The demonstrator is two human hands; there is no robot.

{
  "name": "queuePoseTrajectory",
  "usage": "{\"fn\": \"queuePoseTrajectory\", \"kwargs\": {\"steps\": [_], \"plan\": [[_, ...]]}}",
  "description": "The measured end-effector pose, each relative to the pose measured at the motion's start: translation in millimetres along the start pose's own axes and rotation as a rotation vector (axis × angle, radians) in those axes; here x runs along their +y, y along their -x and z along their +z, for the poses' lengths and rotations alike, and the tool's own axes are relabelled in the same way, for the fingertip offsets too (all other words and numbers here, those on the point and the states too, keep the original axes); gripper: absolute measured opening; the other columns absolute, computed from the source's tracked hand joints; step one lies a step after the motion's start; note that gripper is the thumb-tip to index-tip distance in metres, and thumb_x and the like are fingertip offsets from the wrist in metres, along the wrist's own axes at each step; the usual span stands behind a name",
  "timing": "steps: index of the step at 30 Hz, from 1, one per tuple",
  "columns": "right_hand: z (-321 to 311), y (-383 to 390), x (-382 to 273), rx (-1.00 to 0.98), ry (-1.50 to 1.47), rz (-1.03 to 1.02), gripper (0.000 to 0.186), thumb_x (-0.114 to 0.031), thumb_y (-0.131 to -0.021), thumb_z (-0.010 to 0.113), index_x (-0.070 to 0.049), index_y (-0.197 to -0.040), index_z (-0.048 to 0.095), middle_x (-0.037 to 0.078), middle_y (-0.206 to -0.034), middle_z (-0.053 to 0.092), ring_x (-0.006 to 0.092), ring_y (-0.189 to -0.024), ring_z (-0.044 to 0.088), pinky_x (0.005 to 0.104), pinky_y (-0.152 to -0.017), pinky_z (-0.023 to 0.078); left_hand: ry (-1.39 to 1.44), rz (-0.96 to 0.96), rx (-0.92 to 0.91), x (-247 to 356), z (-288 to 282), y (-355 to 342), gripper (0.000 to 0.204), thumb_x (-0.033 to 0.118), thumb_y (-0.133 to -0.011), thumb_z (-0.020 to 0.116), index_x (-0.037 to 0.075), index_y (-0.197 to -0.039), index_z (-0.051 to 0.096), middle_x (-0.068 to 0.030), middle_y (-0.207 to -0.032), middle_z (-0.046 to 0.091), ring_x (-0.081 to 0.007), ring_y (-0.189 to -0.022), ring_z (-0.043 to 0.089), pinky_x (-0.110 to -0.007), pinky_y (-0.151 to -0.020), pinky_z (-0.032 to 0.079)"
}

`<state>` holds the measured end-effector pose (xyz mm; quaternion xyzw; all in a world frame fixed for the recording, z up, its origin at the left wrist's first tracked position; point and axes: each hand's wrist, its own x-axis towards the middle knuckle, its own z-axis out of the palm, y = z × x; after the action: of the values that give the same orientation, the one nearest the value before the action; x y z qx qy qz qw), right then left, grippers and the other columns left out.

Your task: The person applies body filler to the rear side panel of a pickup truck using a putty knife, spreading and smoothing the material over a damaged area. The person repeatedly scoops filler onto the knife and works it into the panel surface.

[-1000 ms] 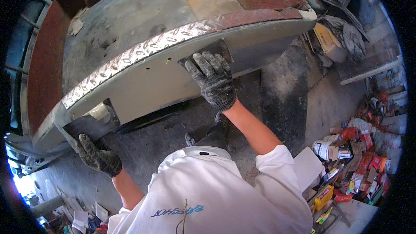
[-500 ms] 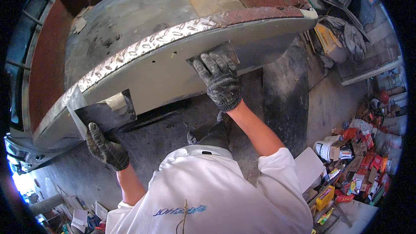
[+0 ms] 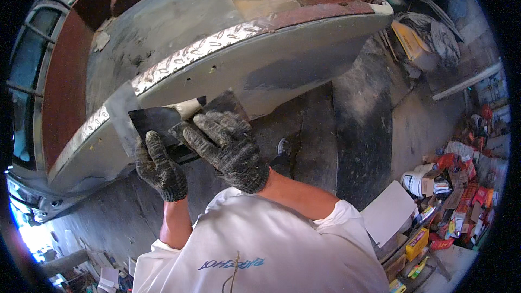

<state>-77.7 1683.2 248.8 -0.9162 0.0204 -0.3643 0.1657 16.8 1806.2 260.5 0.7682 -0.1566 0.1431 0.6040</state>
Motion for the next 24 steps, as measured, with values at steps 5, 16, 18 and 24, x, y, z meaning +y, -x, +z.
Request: {"fn": "queuePoseTrajectory", "kwargs": {"steps": [5,16,18,24], "plan": [[-14,3,27,-0.038,0.084,-0.008,0.053,-0.006,-0.071,0.060,-0.016,-0.123,0.064,0.009,-0.124,0.057,0.0295,-0.115,0.054,0.0478,-0.100,0.040,-0.020,0.008,0.207,-10,-6,-19,0.027,0.019,-0.099,0.056,-0.005,-0.107,0.063,-0.0086,-0.094,0.066,-0.0134,-0.082,0.057,-0.028,-0.076,0.050],[16,-27,115,0.103,0.405,0.051,0.053,-0.004,-0.071,0.059,-0.014,-0.123,0.064,0.009,-0.125,0.057,0.0301,-0.118,0.051,0.0470,-0.104,0.036,0.168,-0.108,0.226,-27,-35,-15,0.033,0.021,-0.099,0.056,-0.007,-0.116,0.059,-0.0154,-0.108,0.063,-0.0197,-0.094,0.062,-0.030,-0.071,0.058],[17,-27,114,0.086,0.411,0.025,0.053,-0.010,-0.077,0.056,-0.018,-0.129,0.059,0.008,-0.129,0.055,0.0287,-0.121,0.049,0.0494,-0.105,0.034,0.099,-0.042,0.256,-32,-37,-16,0.029,0.019,-0.098,0.057,-0.007,-0.111,0.060,-0.0123,-0.103,0.062,-0.0172,-0.090,0.059,-0.029,-0.071,0.055],[12,-26,114,0.107,0.438,0.039,0.052,-0.009,-0.076,0.058,-0.016,-0.127,0.061,0.008,-0.129,0.054,0.0284,-0.121,0.049,0.0479,-0.105,0.037,0.097,0.003,0.320,-40,-41,-22,0.024,0.017,-0.098,0.058,-0.007,-0.099,0.062,-0.0068,-0.087,0.061,-0.0135,-0.078,0.053,-0.027,-0.070,0.048]]}}
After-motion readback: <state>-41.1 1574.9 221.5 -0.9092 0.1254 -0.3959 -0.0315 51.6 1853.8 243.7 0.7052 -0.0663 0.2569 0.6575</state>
